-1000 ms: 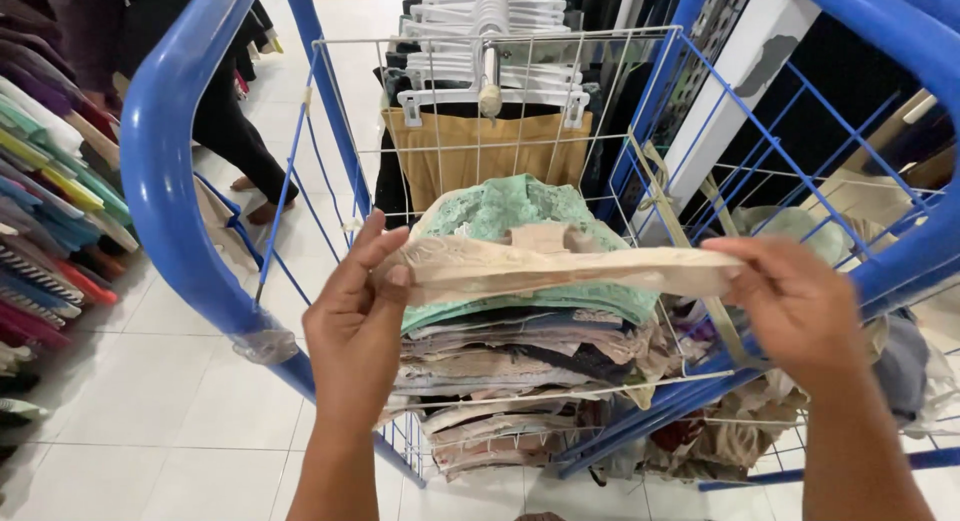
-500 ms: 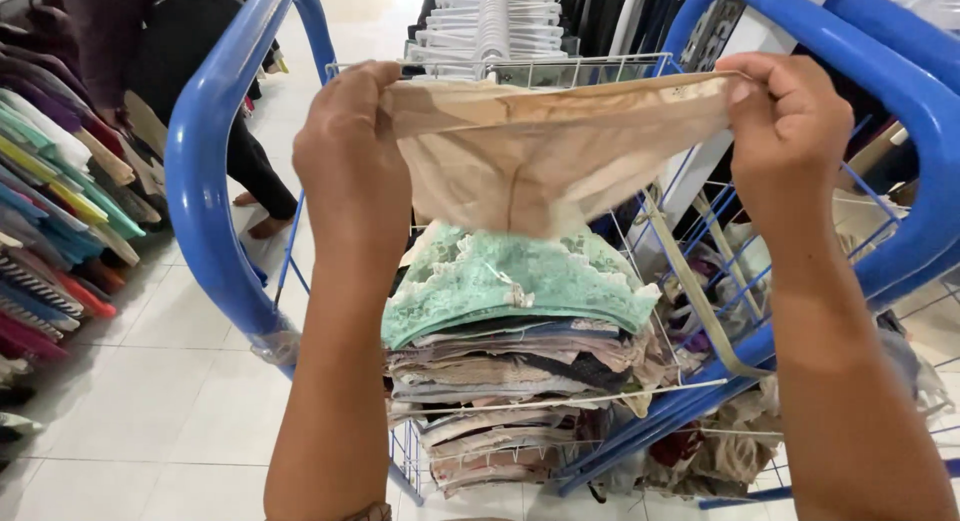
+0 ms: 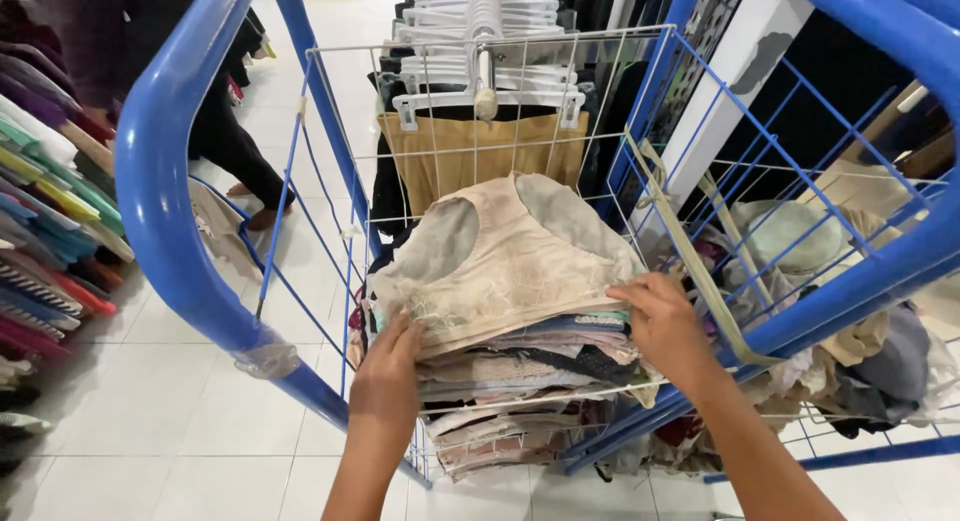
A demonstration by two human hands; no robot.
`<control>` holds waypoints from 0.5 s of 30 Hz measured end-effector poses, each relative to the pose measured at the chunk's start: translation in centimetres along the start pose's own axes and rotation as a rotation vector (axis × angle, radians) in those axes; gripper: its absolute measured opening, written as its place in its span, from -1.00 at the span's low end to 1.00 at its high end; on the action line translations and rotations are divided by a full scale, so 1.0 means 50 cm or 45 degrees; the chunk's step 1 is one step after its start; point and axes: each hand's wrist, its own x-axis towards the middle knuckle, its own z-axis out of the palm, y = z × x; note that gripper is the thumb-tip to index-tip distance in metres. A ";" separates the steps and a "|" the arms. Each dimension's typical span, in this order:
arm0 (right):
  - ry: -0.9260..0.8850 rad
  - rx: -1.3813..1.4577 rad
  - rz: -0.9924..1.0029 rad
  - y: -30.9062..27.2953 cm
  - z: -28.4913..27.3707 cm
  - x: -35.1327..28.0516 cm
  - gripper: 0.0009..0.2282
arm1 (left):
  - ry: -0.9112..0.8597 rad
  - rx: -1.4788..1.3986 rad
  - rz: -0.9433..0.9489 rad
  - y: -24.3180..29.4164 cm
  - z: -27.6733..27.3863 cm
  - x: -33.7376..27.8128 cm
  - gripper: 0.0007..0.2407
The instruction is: Sorting and folding bras and camisoles from a wire basket onto a display shelf.
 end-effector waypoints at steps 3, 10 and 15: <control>-0.066 -0.079 -0.037 -0.032 -0.046 0.012 -0.81 | -0.096 0.149 -0.046 0.023 -0.039 0.011 -0.66; 0.083 -0.076 -0.191 -0.101 -0.012 0.054 -0.73 | 0.079 0.050 0.288 0.107 0.040 0.135 -0.67; -0.150 -0.386 -0.155 -0.042 0.054 -0.034 -0.56 | -0.052 0.322 0.279 0.042 0.170 0.116 -0.49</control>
